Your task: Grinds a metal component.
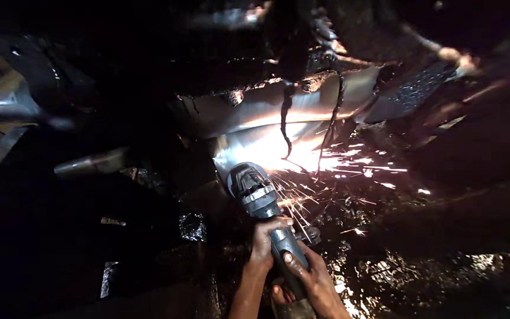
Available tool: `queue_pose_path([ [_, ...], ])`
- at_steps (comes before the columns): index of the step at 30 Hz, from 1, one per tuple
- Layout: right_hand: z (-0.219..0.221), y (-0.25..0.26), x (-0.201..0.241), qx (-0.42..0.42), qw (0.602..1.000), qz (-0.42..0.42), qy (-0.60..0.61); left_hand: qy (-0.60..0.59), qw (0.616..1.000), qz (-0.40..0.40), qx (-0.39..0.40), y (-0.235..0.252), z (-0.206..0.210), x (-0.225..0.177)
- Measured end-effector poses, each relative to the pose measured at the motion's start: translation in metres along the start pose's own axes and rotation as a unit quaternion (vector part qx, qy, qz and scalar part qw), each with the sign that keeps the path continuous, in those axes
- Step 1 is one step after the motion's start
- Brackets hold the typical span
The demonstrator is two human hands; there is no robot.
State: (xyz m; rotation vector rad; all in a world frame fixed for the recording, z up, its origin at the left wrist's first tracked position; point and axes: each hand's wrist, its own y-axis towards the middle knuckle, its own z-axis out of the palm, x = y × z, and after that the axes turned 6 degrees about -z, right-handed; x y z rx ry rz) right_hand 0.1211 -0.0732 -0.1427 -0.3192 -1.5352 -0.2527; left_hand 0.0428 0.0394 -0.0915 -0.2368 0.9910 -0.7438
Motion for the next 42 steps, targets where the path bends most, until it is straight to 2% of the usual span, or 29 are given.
queue_pose_path([
  [42,-0.0043,0.0064,-0.0013,-0.013,0.999,-0.017,0.032,0.044,0.999,-0.001,-0.01,0.0094,0.0067,-0.0006],
])
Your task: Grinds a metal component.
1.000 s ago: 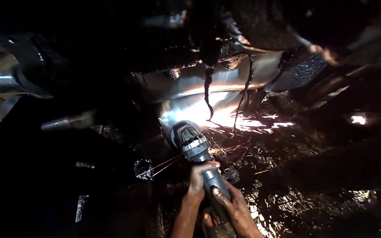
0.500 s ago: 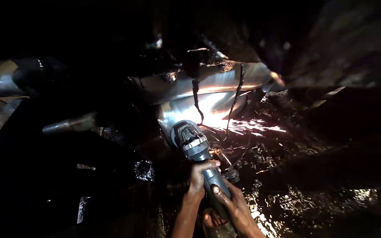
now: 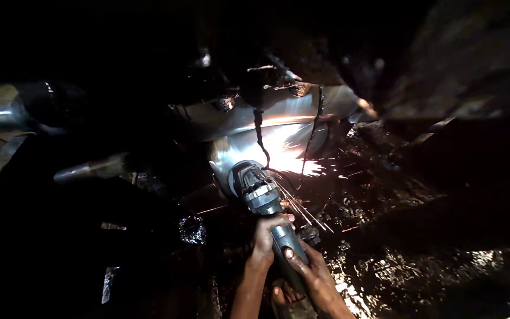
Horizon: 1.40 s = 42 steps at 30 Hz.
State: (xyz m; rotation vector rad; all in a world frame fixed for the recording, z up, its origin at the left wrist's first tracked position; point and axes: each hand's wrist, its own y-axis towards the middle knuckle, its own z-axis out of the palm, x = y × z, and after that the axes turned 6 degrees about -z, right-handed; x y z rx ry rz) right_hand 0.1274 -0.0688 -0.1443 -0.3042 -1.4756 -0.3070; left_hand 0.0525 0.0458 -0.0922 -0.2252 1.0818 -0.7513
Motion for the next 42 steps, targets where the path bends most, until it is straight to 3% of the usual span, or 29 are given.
queue_pose_path([
  [42,0.0,0.011,0.001,0.006,0.997,0.04,0.06,0.063,0.997,0.002,-0.033,0.008,0.008,-0.008],
])
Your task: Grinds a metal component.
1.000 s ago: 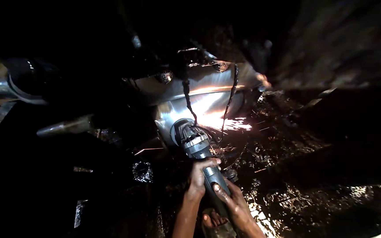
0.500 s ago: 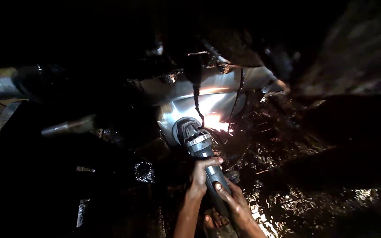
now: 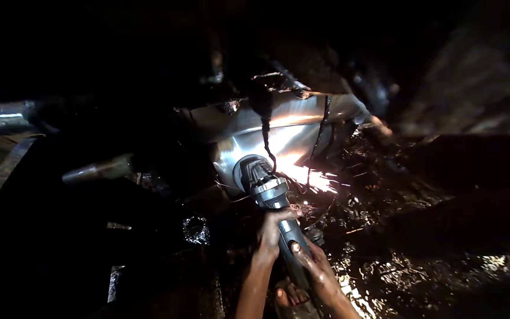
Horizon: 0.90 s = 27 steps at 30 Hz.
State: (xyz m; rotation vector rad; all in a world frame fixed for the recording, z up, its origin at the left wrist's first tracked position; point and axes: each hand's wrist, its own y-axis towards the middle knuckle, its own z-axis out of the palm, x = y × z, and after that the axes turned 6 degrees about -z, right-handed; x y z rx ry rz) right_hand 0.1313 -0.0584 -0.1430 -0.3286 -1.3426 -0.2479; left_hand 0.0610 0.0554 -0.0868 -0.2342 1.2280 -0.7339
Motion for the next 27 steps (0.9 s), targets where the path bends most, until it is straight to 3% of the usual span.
queue_pose_path([
  [27,-0.0018,0.0066,-0.0004,0.004,0.997,0.051,0.065,0.041,0.999,0.005,-0.021,0.0044,0.0074,-0.0068],
])
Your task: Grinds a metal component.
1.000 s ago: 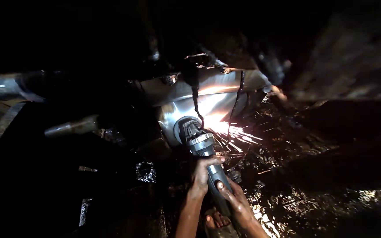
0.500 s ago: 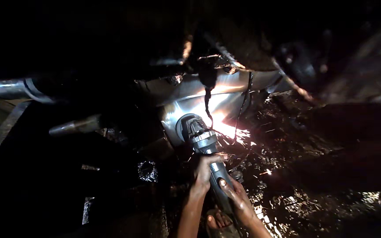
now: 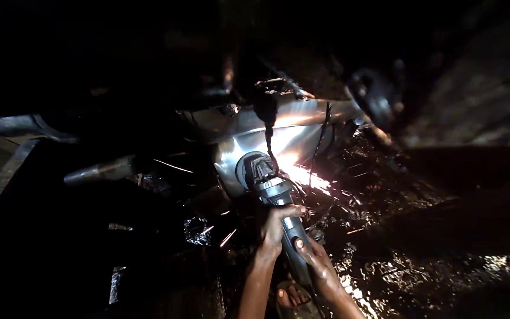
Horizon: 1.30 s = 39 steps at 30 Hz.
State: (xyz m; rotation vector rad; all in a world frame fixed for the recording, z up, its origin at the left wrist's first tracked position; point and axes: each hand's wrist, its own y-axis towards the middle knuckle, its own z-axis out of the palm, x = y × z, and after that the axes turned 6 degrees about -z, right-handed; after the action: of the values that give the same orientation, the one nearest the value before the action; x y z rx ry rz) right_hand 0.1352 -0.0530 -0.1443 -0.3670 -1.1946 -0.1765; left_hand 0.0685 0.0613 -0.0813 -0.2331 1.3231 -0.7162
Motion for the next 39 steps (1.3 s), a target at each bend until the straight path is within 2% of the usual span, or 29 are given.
queue_pose_path([
  [25,-0.0033,0.0012,-0.003,0.001,1.0,-0.003,0.026,0.028,1.0,0.001,-0.006,0.0048,0.0028,0.0021],
  [39,-0.0021,0.0027,0.0005,0.006,0.999,0.022,0.046,0.025,1.0,0.004,-0.002,0.0027,0.0056,-0.002],
])
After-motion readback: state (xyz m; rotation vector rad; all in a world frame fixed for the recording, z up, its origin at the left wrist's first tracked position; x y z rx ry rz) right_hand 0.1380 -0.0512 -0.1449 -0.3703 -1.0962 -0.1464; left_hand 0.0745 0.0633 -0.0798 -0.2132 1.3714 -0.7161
